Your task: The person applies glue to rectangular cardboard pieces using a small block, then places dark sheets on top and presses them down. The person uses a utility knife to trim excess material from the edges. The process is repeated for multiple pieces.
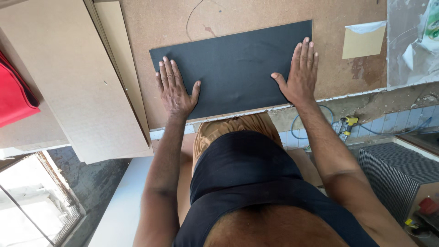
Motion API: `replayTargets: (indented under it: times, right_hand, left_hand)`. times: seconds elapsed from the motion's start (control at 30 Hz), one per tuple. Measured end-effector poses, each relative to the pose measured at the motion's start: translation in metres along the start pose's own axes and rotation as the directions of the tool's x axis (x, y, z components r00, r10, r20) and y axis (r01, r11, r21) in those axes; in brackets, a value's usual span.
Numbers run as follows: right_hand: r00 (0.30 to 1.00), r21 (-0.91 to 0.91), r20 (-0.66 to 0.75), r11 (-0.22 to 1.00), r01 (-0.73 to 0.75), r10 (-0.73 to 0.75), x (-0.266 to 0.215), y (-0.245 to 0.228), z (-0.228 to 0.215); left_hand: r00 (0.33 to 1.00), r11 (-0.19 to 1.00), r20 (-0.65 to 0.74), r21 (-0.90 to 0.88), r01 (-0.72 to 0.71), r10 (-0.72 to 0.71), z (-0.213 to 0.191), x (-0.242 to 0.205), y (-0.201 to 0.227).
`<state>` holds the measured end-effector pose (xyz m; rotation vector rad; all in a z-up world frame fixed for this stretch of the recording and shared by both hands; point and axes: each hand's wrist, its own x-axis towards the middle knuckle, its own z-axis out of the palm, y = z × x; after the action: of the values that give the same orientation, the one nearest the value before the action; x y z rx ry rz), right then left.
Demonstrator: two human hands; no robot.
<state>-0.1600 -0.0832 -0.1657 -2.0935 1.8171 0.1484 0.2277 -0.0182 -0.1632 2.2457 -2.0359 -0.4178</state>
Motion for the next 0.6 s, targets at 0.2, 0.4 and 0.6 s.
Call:
replayTargets:
  times: [0.2, 0.4, 0.6]
  right_hand:
    - [0.904, -0.096, -0.035, 0.902, 0.421, -0.425, 0.006, -0.131, 0.048]
    - [0.886, -0.098, -0.119, 0.893, 0.438, -0.448, 0.038, -0.114, 0.045]
    - [0.996, -0.111, -0.08, 0.993, -0.051, 0.042, 0.067, 0.018, -0.003]
  left_hand:
    - [1.0, 1.0, 0.009, 0.002, 0.013, -0.013, 0.001, 0.002, 0.0]
    - [1.0, 1.0, 0.015, 0.001, 0.01, -0.01, 0.004, 0.0, -0.002]
    - [1.0, 1.0, 0.004, -0.019, 0.015, -0.015, 0.004, 0.0, -0.003]
